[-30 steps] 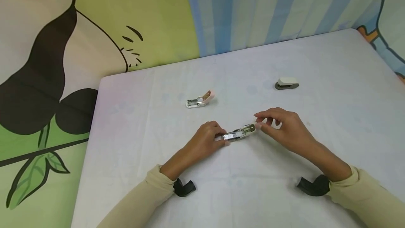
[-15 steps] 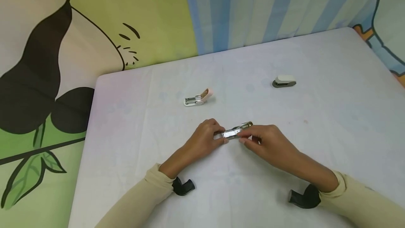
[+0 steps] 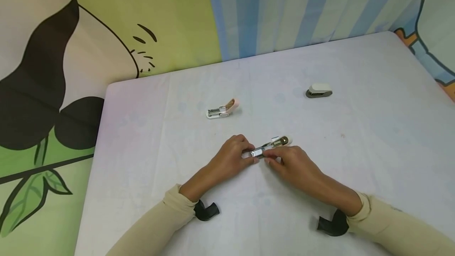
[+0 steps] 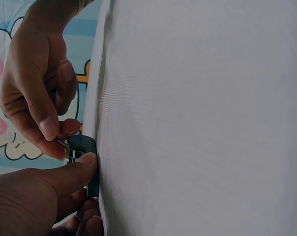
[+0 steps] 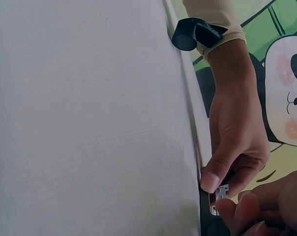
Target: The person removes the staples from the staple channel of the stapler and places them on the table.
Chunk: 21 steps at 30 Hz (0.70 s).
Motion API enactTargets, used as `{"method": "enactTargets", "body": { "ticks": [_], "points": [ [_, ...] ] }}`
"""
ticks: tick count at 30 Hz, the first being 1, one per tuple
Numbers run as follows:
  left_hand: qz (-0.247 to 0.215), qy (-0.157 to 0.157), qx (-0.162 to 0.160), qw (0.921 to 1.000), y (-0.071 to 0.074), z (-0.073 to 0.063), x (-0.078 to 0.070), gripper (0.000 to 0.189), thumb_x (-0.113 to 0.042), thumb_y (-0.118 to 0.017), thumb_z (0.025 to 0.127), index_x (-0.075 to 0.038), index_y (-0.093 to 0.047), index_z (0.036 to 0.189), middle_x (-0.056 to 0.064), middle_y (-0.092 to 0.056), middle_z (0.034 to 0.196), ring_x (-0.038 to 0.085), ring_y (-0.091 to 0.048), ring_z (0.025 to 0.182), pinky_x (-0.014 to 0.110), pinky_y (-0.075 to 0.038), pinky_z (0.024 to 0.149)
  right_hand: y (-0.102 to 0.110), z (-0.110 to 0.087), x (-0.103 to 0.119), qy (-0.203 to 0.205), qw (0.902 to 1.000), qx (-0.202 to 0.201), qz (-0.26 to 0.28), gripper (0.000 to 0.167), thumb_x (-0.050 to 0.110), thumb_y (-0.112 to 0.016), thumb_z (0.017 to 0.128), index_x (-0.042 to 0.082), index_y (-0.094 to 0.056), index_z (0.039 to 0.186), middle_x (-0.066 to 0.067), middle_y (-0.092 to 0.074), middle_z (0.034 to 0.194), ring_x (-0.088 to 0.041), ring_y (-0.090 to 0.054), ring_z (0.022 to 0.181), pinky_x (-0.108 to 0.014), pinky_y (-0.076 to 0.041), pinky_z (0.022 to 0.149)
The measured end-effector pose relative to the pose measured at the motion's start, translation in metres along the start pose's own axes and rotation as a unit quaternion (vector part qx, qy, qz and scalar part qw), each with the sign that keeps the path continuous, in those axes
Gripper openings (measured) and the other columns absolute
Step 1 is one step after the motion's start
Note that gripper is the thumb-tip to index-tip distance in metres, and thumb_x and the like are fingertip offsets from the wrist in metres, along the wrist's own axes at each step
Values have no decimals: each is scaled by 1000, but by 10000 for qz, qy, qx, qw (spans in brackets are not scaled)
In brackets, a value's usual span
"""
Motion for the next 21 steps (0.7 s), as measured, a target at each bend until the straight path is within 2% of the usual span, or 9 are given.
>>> {"method": "enactTargets", "body": {
  "ticks": [5,8,15,18,21],
  "points": [
    [23,70,38,10000,-1,0,1,27,-16,-82,80,-1,-74,101,0,-60,88,12,-50,81,25,-42,69,-2,-1,-4,-228,9991,87,351,21,5,-72,88,1,-73,109,-1,-70,87,-2,-44,45,-24,-39,43],
    [39,96,47,9999,-1,0,2,28,-17,-82,80,-1,-74,101,0,-60,88,12,-51,82,24,-43,69,-4,-1,-6,-405,9977,213,504,22,3,-70,89,1,-71,111,-2,-68,84,-1,-46,38,-25,-39,40],
    [40,64,17,10000,0,-1,0,27,-16,-82,81,-1,-74,101,0,-59,88,13,-50,81,25,-42,69,-8,4,-6,-548,9966,417,456,21,8,-66,93,0,-70,112,5,-67,77,-3,-49,38,-25,-42,47],
    [50,10,-14,10000,0,-1,0,26,-16,-82,80,-1,-74,100,1,-59,87,14,-51,81,25,-42,69,-9,6,-8,-651,9946,507,634,18,8,-64,94,1,-70,109,7,-67,74,-6,-52,40,-25,-42,47],
    [36,-8,-27,10000,0,-1,-1,27,-16,-82,80,-1,-74,100,1,-59,87,14,-51,81,26,-42,69,-9,6,-13,-874,9887,640,1034,17,8,-63,95,0,-69,108,5,-67,73,-13,-56,41,-26,-41,44]
  ]
}}
Point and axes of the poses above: each hand's wrist, its own z-axis towards the middle knuckle, its own y-axis out of the back of the hand, x = y × z, the point moved 9 cm from there along z, towards the middle knuckle
